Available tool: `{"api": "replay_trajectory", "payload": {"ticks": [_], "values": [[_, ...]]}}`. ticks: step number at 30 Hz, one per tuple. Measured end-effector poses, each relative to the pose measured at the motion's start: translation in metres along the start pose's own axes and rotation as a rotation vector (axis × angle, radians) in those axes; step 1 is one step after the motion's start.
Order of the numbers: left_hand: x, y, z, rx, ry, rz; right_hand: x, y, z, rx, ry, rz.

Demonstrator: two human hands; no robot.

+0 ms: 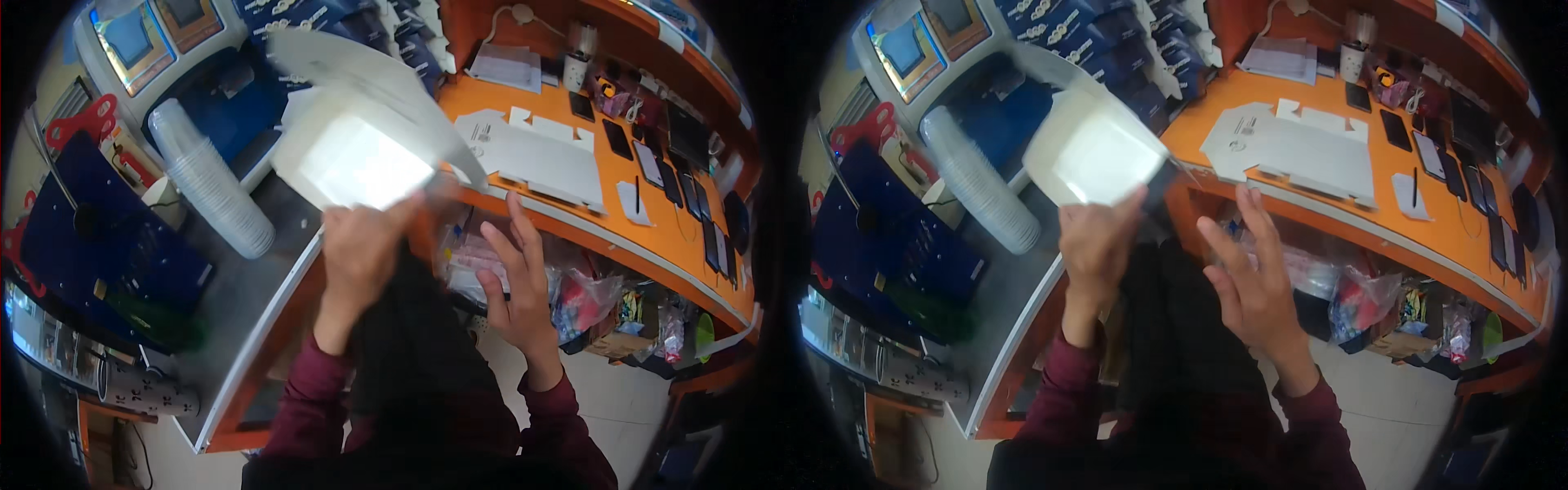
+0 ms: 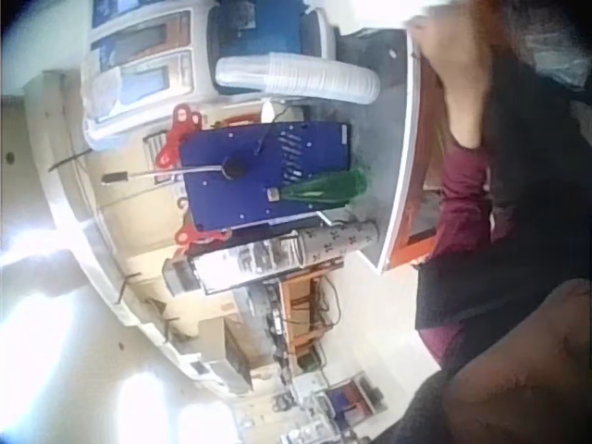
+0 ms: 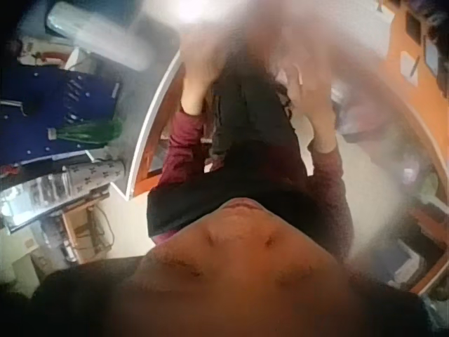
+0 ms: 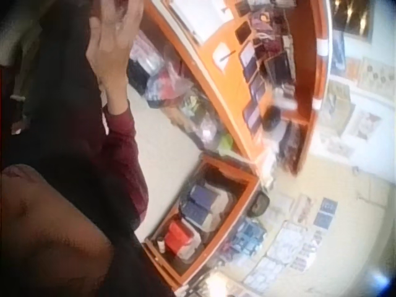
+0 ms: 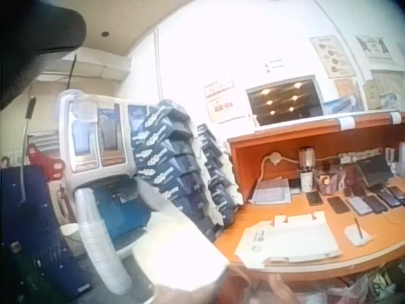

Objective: The person assembles small blue boxes by folding the cardboard flaps and tucking them into place. They repeatedly pick up flat pieces of cardboard, fold them into box shapes, and place the finished boxes onto a stack on the counter.

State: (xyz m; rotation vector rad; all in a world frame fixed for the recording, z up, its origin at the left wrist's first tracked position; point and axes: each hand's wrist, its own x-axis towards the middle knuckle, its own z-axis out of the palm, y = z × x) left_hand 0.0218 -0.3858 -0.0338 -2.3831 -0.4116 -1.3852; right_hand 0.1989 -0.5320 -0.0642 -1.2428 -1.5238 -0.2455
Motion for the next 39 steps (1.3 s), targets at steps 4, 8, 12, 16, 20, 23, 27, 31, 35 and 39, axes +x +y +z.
{"api": "replay_trajectory", "payload": {"ticks": [4,8,12,16,20,23,27,31,35,39], "values": [[0.002,-0.084,0.033,0.127,0.033,-0.173,0.001,0.058,-0.017,-0.268,0.122,0.062],[0.001,-0.098,0.047,0.365,0.044,-0.239,0.001,0.116,-0.058,-0.653,-0.012,0.235],[0.014,-0.036,0.073,-0.033,0.014,-0.164,-0.012,0.159,-0.085,-0.787,-0.086,0.377],[0.031,0.019,0.128,-0.511,-0.313,-0.021,-0.017,0.178,-0.095,-0.491,-0.088,0.441],[0.057,0.055,0.206,-0.502,-0.282,0.213,-0.015,0.161,-0.083,-0.544,0.033,0.312],[0.094,0.053,0.224,-0.722,-1.007,-0.009,-0.022,0.162,-0.092,-0.494,0.05,0.339],[0.11,0.026,0.241,-0.9,-1.117,-0.068,-0.021,0.158,-0.102,-0.336,0.047,0.361],[0.135,0.037,0.241,-0.753,-1.304,-0.037,-0.03,0.161,-0.116,-0.273,0.043,0.393],[0.133,0.022,0.257,-0.873,-1.268,-0.018,-0.033,0.166,-0.12,-0.271,0.085,0.356],[0.136,0.017,0.263,-0.903,-1.364,-0.121,-0.034,0.168,-0.121,-0.214,0.13,0.39]]}}
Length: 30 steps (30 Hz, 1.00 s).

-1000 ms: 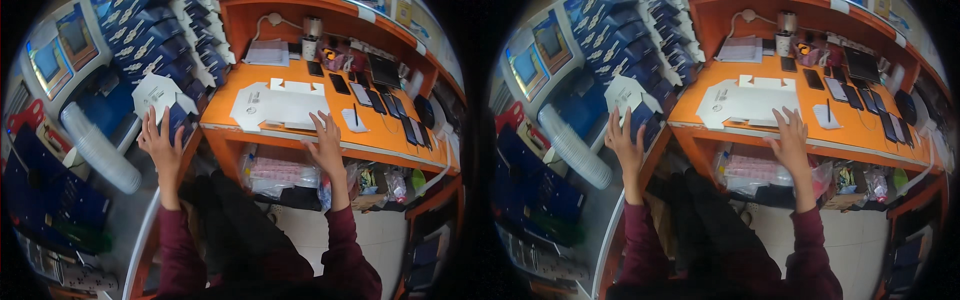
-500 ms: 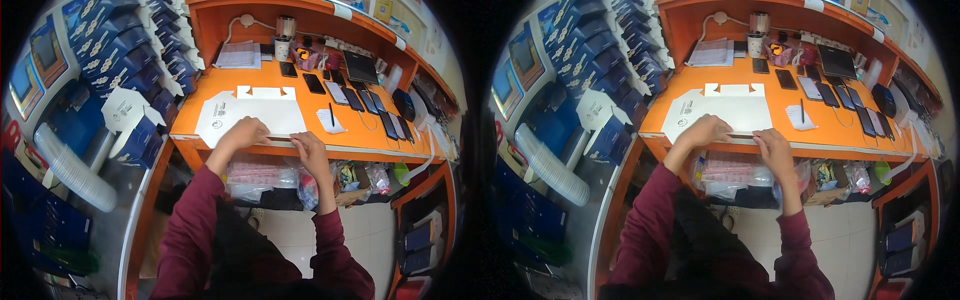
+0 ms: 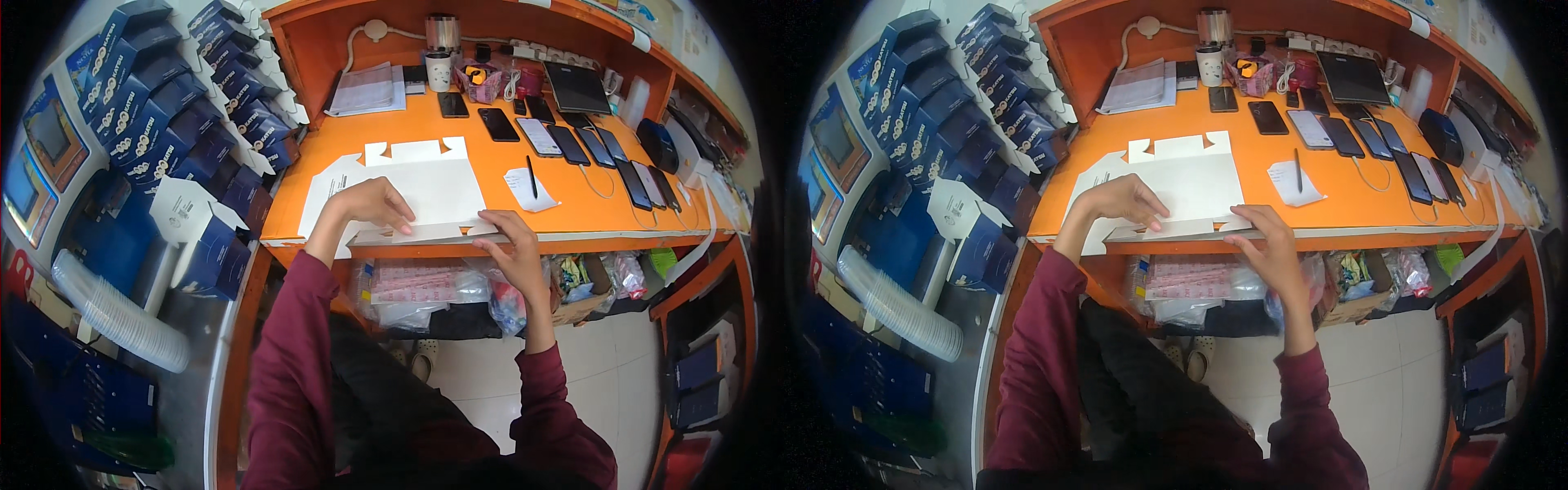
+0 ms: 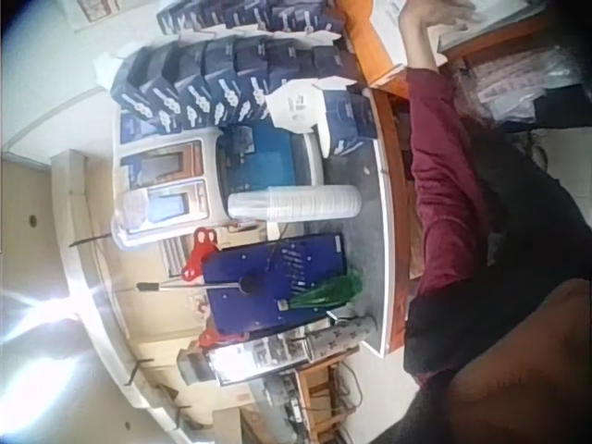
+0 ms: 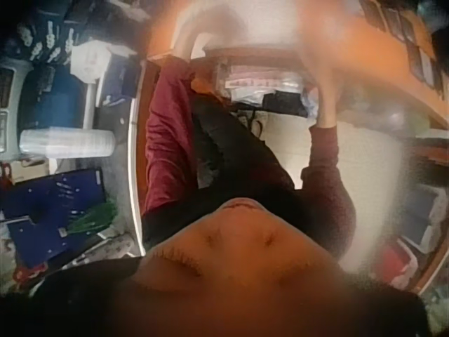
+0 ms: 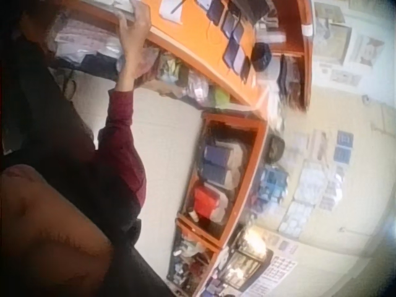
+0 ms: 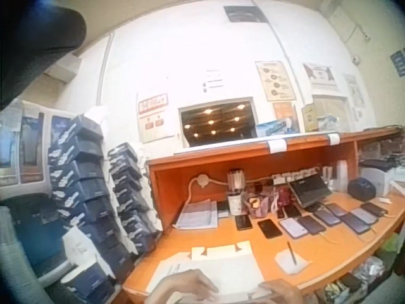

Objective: The person assembles small blue boxes by folding the cardboard flaps and tucking them into place. They repeatedly pick up flat pieces of cardboard, fold them into box shapes, and place the finished boxes onto a stack on the counter.

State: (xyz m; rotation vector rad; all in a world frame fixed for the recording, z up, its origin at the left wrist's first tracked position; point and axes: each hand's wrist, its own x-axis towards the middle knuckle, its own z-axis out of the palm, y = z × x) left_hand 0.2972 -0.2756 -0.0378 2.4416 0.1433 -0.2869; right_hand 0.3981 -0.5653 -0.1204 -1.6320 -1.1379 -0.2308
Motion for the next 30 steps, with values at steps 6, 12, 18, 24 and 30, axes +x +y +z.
{"api": "replay_trajectory", "payload": {"ticks": [6,12,18,24,30], "values": [[-0.006,0.02,0.026,0.318,0.194,0.233,-0.002,-0.002,0.009,-0.066,0.088,-0.047],[-0.013,0.038,0.033,0.503,0.307,0.26,-0.009,-0.006,0.024,-0.21,0.34,-0.11],[-0.003,0.017,0.008,0.032,0.057,0.145,-0.029,-0.017,0.054,-0.161,0.525,-0.093],[0.002,0.0,0.008,-0.273,-0.213,0.007,-0.043,-0.031,0.093,0.015,0.455,-0.016],[-0.001,-0.01,0.02,-0.341,0.039,0.15,-0.025,-0.042,0.092,-0.212,0.487,-0.155]]}}
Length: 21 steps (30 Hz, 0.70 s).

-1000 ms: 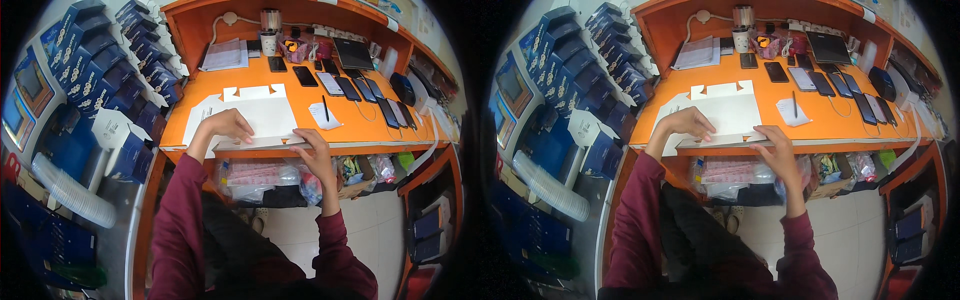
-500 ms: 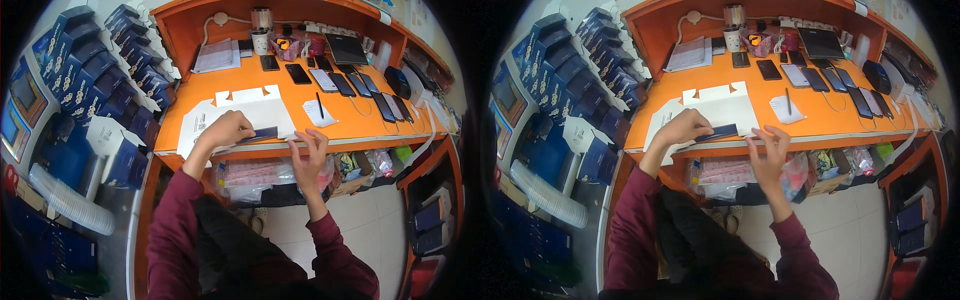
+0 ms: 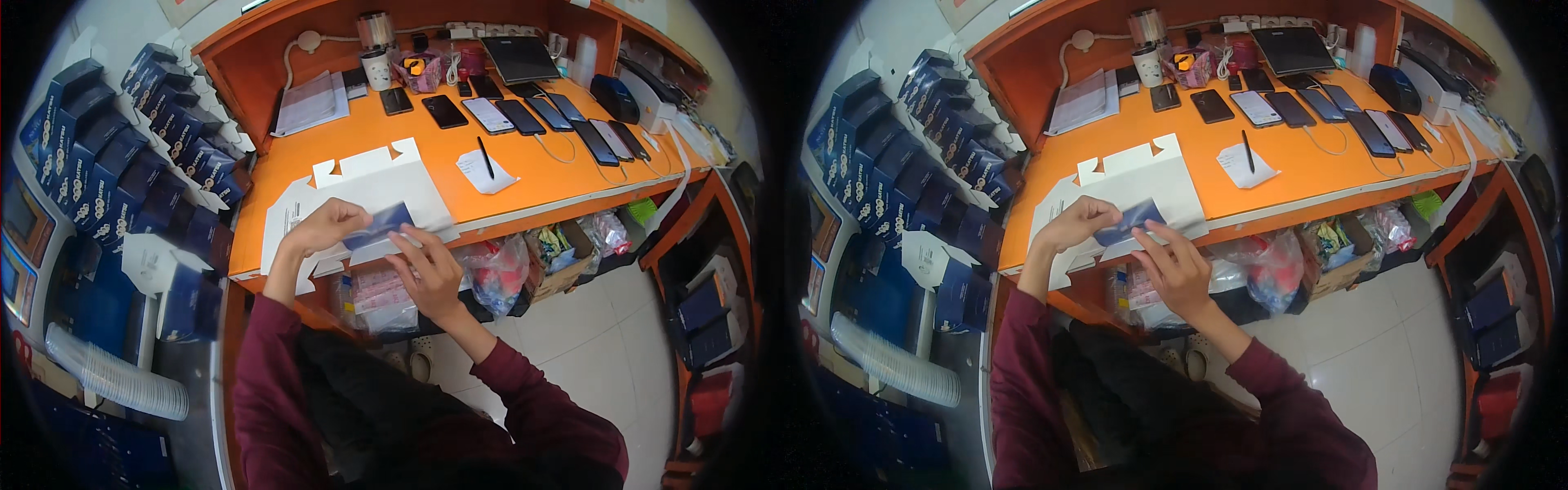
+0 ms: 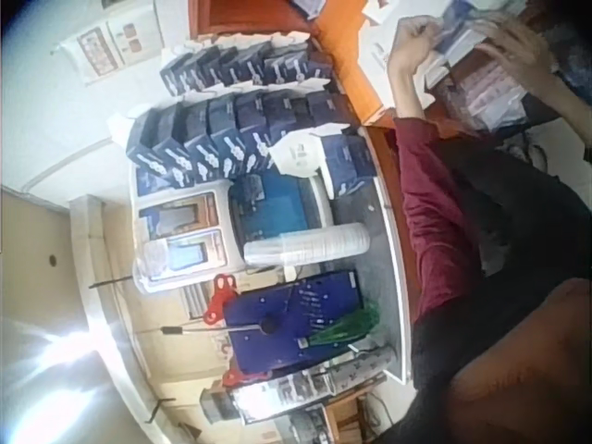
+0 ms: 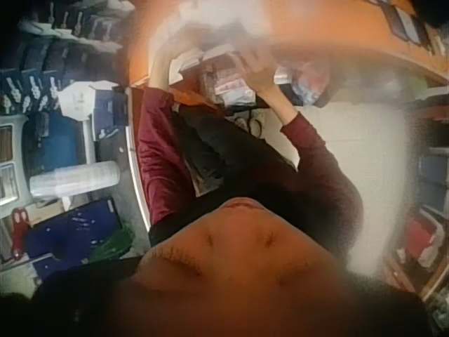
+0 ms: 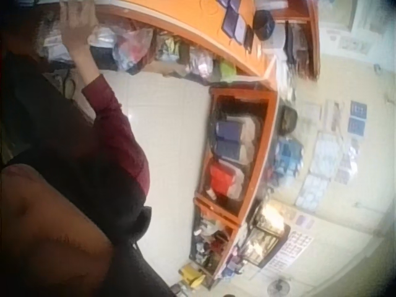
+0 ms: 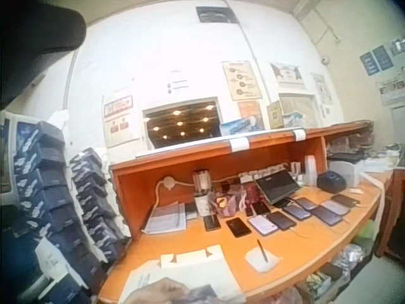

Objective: The person assembles small blue boxes by folding the cardboard flaps and tucking them into place. They repeatedly pick up flat pieces of cardboard, fold them into box shapes, and place the finished boxes onto a stack on the counter.

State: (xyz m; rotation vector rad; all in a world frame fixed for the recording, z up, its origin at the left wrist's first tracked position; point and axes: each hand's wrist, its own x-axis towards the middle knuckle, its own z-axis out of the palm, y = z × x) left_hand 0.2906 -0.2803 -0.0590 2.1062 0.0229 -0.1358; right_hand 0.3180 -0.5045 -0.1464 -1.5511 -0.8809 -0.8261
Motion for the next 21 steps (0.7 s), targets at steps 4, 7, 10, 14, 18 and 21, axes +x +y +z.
{"api": "replay_trajectory", "payload": {"ticks": [4,7,10,14,18,21], "values": [[0.0,0.017,0.021,0.381,0.783,0.352,0.002,0.013,-0.002,-0.16,-0.142,-0.121],[-0.018,0.032,0.008,0.522,1.252,0.675,-0.004,0.017,0.026,-0.265,-0.172,-0.133],[-0.057,0.051,0.014,0.938,1.316,0.732,0.011,0.027,0.058,-0.349,-0.136,-0.069],[-0.133,0.101,0.092,1.213,0.954,0.841,0.012,0.034,0.018,0.071,-0.03,0.196],[-0.173,0.099,0.183,0.992,0.71,0.852,-0.059,0.045,-0.037,0.543,0.266,0.696],[-0.192,0.075,0.247,0.645,0.594,0.455,-0.145,0.003,-0.124,0.678,0.399,0.74]]}}
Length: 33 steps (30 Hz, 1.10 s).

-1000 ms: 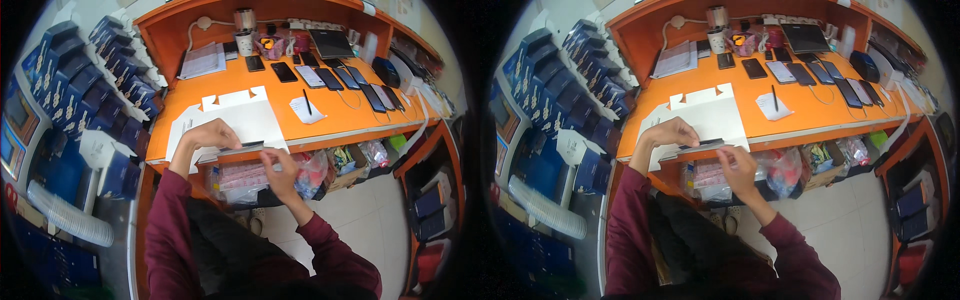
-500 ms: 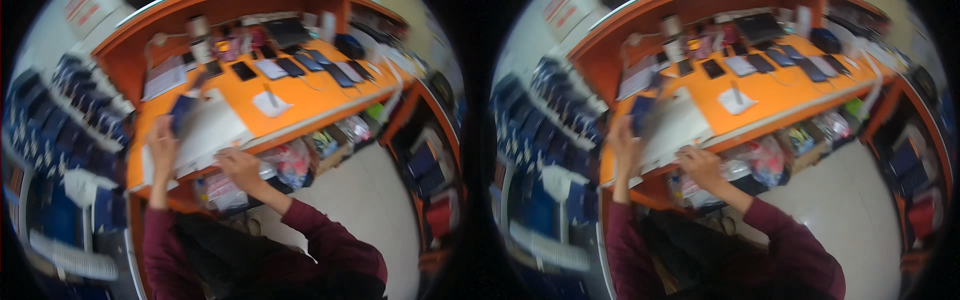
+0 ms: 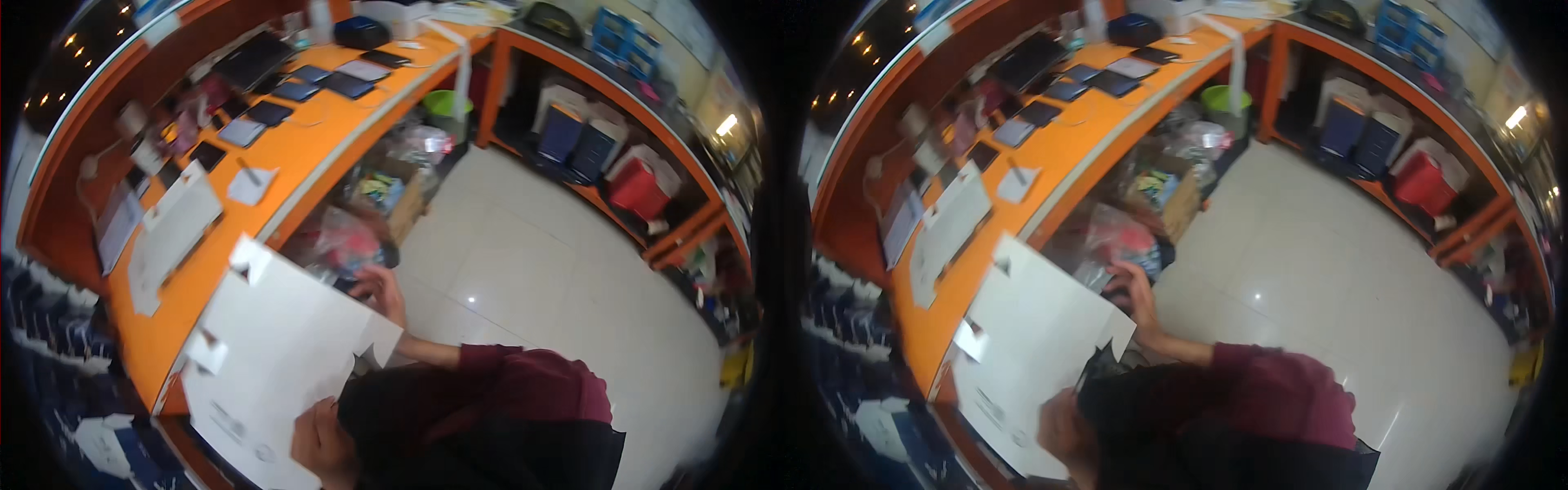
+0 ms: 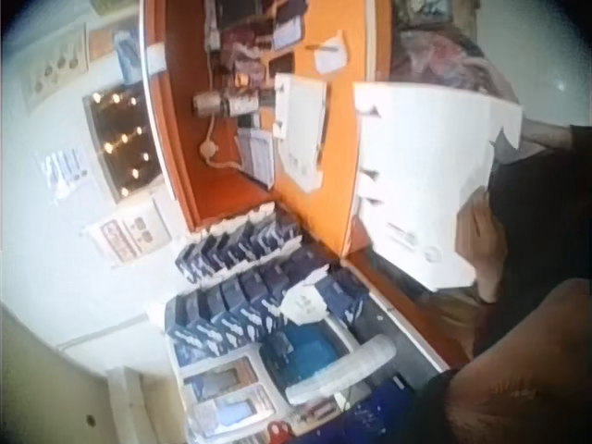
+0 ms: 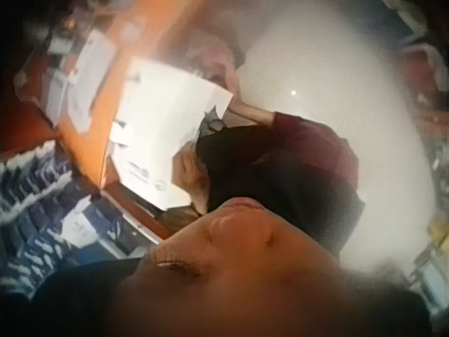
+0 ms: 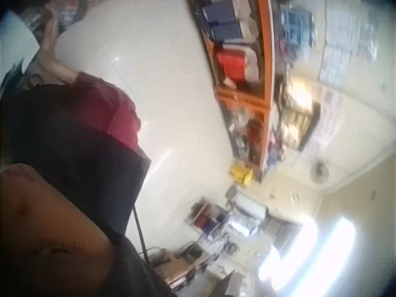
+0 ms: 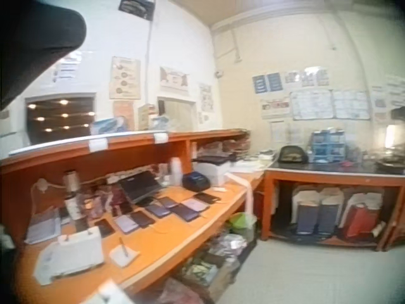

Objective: The person assembles small blue boxes by folding the cardboard flaps and tucking them into place. They repeatedly pick up flat pieces of cardboard, fold them into box shapes, and place the finished boxes onto a stack on the counter.

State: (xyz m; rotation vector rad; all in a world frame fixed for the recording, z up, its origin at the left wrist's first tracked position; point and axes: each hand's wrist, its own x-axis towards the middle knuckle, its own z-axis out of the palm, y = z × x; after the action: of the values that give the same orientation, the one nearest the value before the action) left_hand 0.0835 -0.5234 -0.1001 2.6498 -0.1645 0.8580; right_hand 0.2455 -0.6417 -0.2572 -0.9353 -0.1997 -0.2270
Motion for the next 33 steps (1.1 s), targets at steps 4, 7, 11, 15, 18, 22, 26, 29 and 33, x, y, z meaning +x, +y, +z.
{"api": "replay_trajectory", "payload": {"ticks": [4,7,11,15,18,22,26,29,33], "values": [[-0.045,0.006,0.044,-0.429,-0.343,-0.367,-0.067,-0.092,-0.068,-0.511,-0.283,-0.266],[-0.066,-0.011,0.065,-0.876,-0.585,-0.702,-0.092,-0.109,-0.083,-0.831,-0.387,-0.377],[-0.079,-0.016,0.102,-0.994,-0.671,-0.789,-0.098,-0.129,-0.077,-1.186,-0.591,-0.391],[-0.081,-0.029,0.118,-1.092,-0.644,-0.735,-0.097,-0.13,-0.074,-1.19,-0.379,-0.402],[-0.081,-0.021,0.116,-1.019,-0.502,-0.591,-0.101,-0.141,-0.062,-1.178,-0.359,-0.437],[-0.073,-0.017,0.099,-0.932,-0.467,-0.475,-0.1,-0.136,-0.056,-1.066,-0.633,-0.371],[-0.068,-0.023,0.096,-0.906,-0.489,-0.443,-0.088,-0.136,-0.05,-1.08,-0.674,-0.234],[-0.062,-0.034,0.091,-0.88,-0.646,-0.442,-0.082,-0.127,-0.049,-1.043,-0.723,-0.3],[-0.069,-0.035,0.058,-0.703,-0.742,-0.452,-0.074,-0.1,-0.05,-1.167,-1.025,-0.157]]}}
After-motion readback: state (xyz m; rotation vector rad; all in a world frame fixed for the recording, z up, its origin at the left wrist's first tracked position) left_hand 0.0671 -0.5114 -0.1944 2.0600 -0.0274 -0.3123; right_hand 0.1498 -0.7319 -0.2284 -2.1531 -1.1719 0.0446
